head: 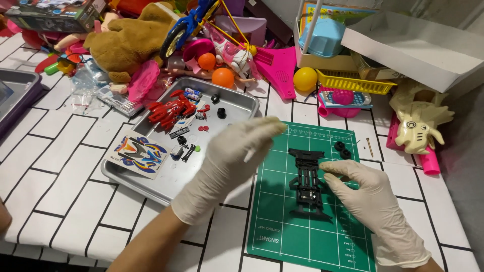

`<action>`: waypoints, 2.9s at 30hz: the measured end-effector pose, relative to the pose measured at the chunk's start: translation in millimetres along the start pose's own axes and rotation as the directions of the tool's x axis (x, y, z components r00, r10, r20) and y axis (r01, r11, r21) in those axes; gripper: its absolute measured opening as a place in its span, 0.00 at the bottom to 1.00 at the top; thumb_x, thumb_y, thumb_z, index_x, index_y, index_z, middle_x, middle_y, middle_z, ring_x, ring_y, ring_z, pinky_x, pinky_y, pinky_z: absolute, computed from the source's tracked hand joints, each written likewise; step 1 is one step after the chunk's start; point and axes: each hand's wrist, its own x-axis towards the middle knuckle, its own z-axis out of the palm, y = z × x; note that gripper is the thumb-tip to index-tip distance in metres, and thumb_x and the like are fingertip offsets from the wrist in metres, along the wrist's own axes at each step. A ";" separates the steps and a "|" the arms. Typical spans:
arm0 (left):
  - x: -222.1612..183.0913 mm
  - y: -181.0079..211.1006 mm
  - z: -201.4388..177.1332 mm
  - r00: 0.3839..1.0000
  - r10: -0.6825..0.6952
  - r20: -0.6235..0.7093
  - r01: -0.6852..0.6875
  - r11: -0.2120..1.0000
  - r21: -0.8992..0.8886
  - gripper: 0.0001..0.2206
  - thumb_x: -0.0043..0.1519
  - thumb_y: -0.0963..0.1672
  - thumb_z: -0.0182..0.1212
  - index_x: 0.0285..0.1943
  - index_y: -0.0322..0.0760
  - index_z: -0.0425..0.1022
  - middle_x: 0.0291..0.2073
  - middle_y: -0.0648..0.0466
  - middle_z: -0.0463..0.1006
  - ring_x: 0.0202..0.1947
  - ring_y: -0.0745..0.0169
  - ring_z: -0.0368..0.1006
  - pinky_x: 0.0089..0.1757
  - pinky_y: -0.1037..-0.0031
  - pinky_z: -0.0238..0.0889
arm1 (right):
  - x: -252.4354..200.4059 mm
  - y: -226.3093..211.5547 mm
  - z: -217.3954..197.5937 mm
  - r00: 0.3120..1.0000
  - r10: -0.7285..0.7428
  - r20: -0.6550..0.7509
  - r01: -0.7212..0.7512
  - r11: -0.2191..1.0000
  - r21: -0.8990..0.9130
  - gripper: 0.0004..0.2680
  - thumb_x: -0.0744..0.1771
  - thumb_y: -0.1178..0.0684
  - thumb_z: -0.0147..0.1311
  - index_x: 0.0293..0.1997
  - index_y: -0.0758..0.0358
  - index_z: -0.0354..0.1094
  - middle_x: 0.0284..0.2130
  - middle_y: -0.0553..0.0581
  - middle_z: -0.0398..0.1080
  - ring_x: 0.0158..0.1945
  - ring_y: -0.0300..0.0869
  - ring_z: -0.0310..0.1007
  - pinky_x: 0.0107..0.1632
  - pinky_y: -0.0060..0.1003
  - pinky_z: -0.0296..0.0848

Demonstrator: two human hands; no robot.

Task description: Assembling a toy car chassis by installing the motor, gears, and batteries on a cutting mat.

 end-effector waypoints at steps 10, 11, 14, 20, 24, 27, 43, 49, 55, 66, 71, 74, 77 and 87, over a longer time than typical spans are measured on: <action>-11.9 -139.3 -117.9 0.829 -0.556 0.057 0.471 0.751 0.462 0.11 0.58 0.44 0.71 0.50 0.47 0.82 0.46 0.56 0.83 0.47 0.58 0.77 0.48 0.67 0.66 | 1.3 7.6 -2.8 1.000 -0.006 -0.030 0.006 1.000 -0.006 0.08 0.62 0.59 0.64 0.44 0.61 0.81 0.41 0.54 0.83 0.41 0.37 0.82 0.47 0.28 0.80; -24.3 -151.5 -116.4 0.808 -0.585 0.062 0.453 0.686 0.570 0.17 0.56 0.47 0.72 0.54 0.49 0.81 0.46 0.53 0.82 0.46 0.52 0.77 0.45 0.62 0.66 | 0.9 9.7 -2.8 1.000 -0.009 -0.027 0.009 1.000 -0.009 0.09 0.62 0.59 0.64 0.44 0.61 0.81 0.41 0.55 0.83 0.42 0.37 0.82 0.48 0.29 0.80; -36.8 -163.6 -116.1 0.736 -0.668 0.111 0.396 0.558 0.730 0.27 0.49 0.50 0.76 0.60 0.50 0.79 0.46 0.48 0.81 0.46 0.44 0.76 0.42 0.55 0.67 | -0.2 8.8 -2.1 0.999 -0.035 -0.016 0.035 0.999 -0.017 0.09 0.62 0.59 0.64 0.44 0.61 0.80 0.41 0.55 0.83 0.42 0.37 0.82 0.49 0.29 0.80; -51.7 -172.2 -120.5 0.630 -0.762 0.150 0.372 0.465 0.803 0.32 0.40 0.52 0.80 0.57 0.52 0.77 0.44 0.49 0.80 0.45 0.44 0.75 0.40 0.52 0.67 | -0.7 6.4 -2.4 0.999 -0.053 -0.012 0.053 0.998 -0.035 0.08 0.62 0.59 0.63 0.44 0.61 0.80 0.40 0.54 0.83 0.40 0.37 0.82 0.47 0.28 0.80; -63.8 -181.3 -121.4 0.721 -0.679 0.138 0.326 0.509 0.797 0.27 0.39 0.51 0.79 0.49 0.50 0.78 0.38 0.51 0.82 0.40 0.41 0.76 0.36 0.52 0.66 | -0.3 8.4 -0.7 0.999 -0.048 -0.010 0.048 0.998 -0.035 0.08 0.62 0.60 0.64 0.44 0.61 0.80 0.40 0.54 0.83 0.41 0.37 0.82 0.48 0.28 0.80; -64.4 -185.4 -122.9 0.775 -0.612 0.157 0.369 0.640 0.674 0.21 0.44 0.43 0.77 0.49 0.51 0.85 0.40 0.51 0.82 0.40 0.47 0.75 0.38 0.58 0.65 | -1.2 8.3 0.3 0.999 -0.038 -0.014 0.038 0.999 -0.029 0.08 0.62 0.60 0.64 0.44 0.61 0.81 0.40 0.54 0.83 0.40 0.37 0.81 0.46 0.28 0.79; -36.8 -135.9 -91.4 0.281 -0.890 0.358 0.330 0.440 0.835 0.15 0.39 0.56 0.81 0.36 0.80 0.87 0.51 0.68 0.70 0.60 0.54 0.59 0.57 0.61 0.51 | -0.7 6.6 -2.8 0.999 -0.036 -0.005 0.036 0.999 -0.034 0.08 0.62 0.59 0.63 0.44 0.61 0.80 0.41 0.54 0.82 0.42 0.37 0.81 0.48 0.29 0.79; -29.5 -131.3 -80.7 0.227 -0.928 0.296 0.274 0.352 0.895 0.09 0.45 0.50 0.68 0.35 0.65 0.83 0.45 0.63 0.76 0.51 0.51 0.68 0.56 0.59 0.51 | -0.3 5.6 -3.3 0.997 -0.080 -0.011 0.080 0.997 -0.021 0.08 0.62 0.60 0.63 0.44 0.62 0.80 0.40 0.55 0.82 0.42 0.38 0.82 0.50 0.30 0.80; -38.9 -148.6 -72.2 0.174 -0.951 0.254 0.225 0.289 0.930 0.16 0.43 0.54 0.72 0.40 0.62 0.80 0.56 0.64 0.75 0.69 0.56 0.59 0.64 0.56 0.42 | 1.2 2.8 -4.4 0.998 -0.066 -0.014 0.065 0.998 -0.012 0.08 0.62 0.60 0.63 0.44 0.62 0.80 0.40 0.55 0.82 0.41 0.37 0.82 0.49 0.29 0.80; -46.8 -154.5 -90.9 0.505 -0.807 0.307 0.328 0.508 0.796 0.12 0.38 0.54 0.77 0.31 0.69 0.87 0.46 0.78 0.78 0.58 0.66 0.66 0.54 0.56 0.48 | 2.6 -2.4 -7.3 0.993 -0.118 -0.030 0.118 0.993 -0.012 0.07 0.63 0.62 0.62 0.44 0.63 0.79 0.40 0.56 0.81 0.42 0.39 0.81 0.47 0.29 0.79; -12.9 -76.6 -63.3 0.770 -0.485 0.415 0.376 0.870 0.318 0.08 0.52 0.43 0.73 0.38 0.53 0.83 0.32 0.61 0.85 0.36 0.63 0.80 0.44 0.69 0.69 | 4.8 -8.3 -6.6 0.998 -0.031 -0.060 0.034 0.997 0.065 0.07 0.63 0.63 0.63 0.42 0.61 0.80 0.38 0.56 0.82 0.40 0.40 0.80 0.44 0.32 0.77; -7.8 -36.0 -16.1 0.883 -0.241 0.402 0.197 0.969 0.147 0.11 0.53 0.43 0.74 0.40 0.54 0.78 0.32 0.67 0.84 0.41 0.66 0.81 0.50 0.67 0.70 | 7.1 -18.3 -6.6 0.996 0.082 -0.044 -0.073 0.979 0.188 0.07 0.62 0.64 0.64 0.40 0.60 0.82 0.35 0.57 0.82 0.37 0.40 0.79 0.43 0.35 0.76; -10.4 -3.8 26.1 0.943 -0.060 0.327 -0.001 0.983 0.183 0.12 0.53 0.45 0.75 0.39 0.53 0.73 0.30 0.68 0.81 0.41 0.71 0.80 0.53 0.69 0.67 | 5.8 -14.9 -3.2 0.994 0.113 0.001 -0.108 0.945 0.307 0.07 0.61 0.65 0.65 0.38 0.61 0.83 0.35 0.57 0.83 0.38 0.38 0.79 0.44 0.33 0.76; -16.0 18.6 62.9 0.980 0.170 0.107 -0.196 0.927 0.319 0.11 0.60 0.47 0.72 0.42 0.51 0.71 0.28 0.65 0.73 0.42 0.73 0.79 0.54 0.67 0.67 | 5.5 -17.8 5.7 0.990 0.137 0.042 -0.141 0.883 0.449 0.08 0.59 0.65 0.70 0.38 0.66 0.82 0.37 0.61 0.81 0.39 0.39 0.77 0.43 0.30 0.74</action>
